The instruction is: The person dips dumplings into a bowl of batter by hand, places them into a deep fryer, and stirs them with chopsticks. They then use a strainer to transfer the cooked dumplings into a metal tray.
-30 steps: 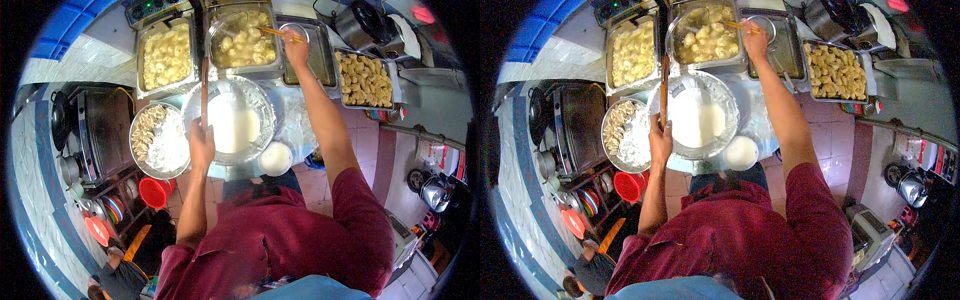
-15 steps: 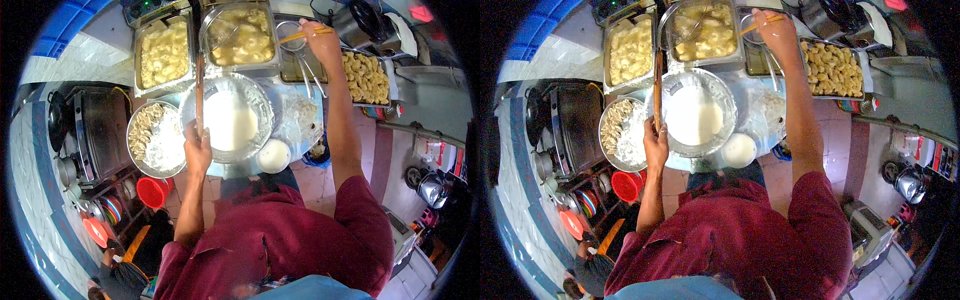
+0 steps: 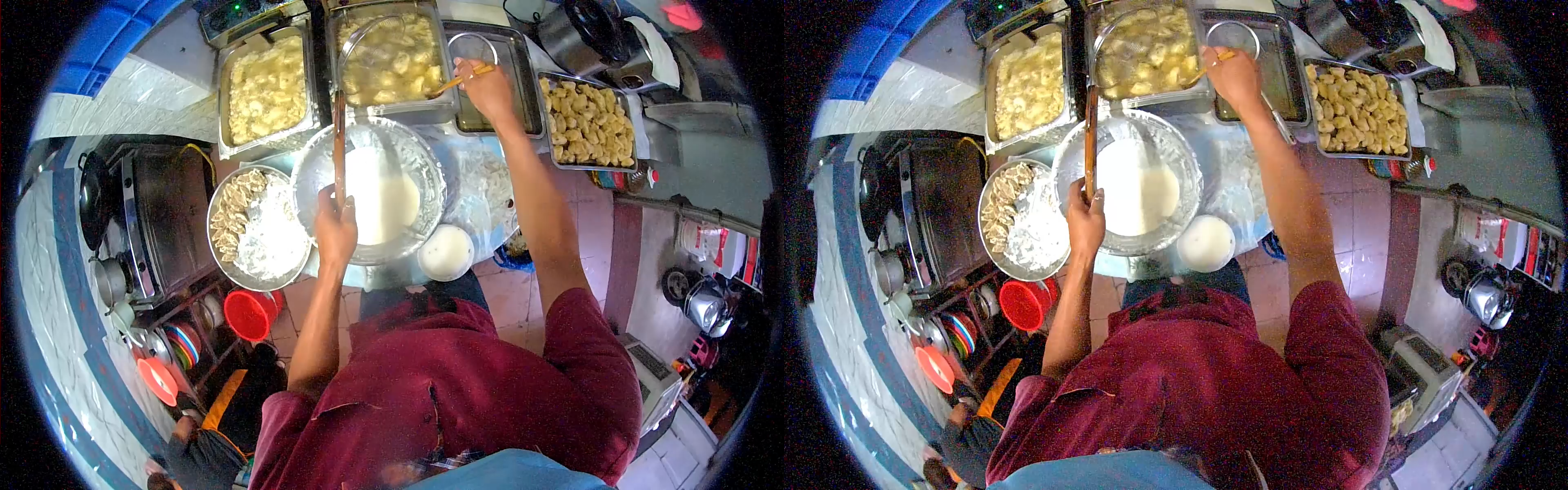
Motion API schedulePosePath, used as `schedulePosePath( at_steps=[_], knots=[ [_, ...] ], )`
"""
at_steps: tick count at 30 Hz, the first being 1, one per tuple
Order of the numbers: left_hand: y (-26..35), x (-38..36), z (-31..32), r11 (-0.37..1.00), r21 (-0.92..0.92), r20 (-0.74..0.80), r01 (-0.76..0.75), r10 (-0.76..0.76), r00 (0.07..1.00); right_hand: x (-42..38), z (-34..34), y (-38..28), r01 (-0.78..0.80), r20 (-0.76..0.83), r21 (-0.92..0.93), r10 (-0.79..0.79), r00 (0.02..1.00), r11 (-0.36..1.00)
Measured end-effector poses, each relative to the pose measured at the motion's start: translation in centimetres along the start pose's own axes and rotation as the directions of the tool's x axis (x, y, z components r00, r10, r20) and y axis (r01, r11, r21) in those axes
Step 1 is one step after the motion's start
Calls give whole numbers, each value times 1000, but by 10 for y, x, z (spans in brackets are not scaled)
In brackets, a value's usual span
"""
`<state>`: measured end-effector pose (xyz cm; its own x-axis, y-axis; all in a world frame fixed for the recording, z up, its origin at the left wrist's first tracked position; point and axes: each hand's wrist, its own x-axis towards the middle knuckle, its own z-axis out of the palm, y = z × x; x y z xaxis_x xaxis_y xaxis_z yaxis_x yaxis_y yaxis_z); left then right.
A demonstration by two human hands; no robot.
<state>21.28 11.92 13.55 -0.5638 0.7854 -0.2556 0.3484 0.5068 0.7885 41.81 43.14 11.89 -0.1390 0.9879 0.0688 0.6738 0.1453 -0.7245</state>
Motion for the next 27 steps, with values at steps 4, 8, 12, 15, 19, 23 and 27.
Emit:
schedulePosePath(
  at_steps=[4,8,12,15,19,23,27],
  knots=[
    [4,3,-2,997,-73,-19,-15,14,1000,-1,18,18,34,-21,89,-33,999,995],
    [9,3,-10,998,-28,-80,-55,52,995,-10,15,12,16,-38,275,-6,999,961],
    [19,0,-19,993,-86,-113,-84,74,991,-16,7,-4,29,-64,410,-3,998,912],
    [16,0,-19,991,-95,-122,-96,84,989,-24,-3,-21,34,-50,462,-12,999,886],
    [0,2,-14,991,-55,-87,-124,119,989,-41,-6,-30,33,74,518,-84,994,855],
    [1,-1,-5,994,-76,-57,-77,73,996,-53,6,-32,115,201,393,-207,957,912],
    [13,4,-2,999,36,13,-6,5,1000,-44,20,-10,99,161,464,-193,968,881]
  ],
)
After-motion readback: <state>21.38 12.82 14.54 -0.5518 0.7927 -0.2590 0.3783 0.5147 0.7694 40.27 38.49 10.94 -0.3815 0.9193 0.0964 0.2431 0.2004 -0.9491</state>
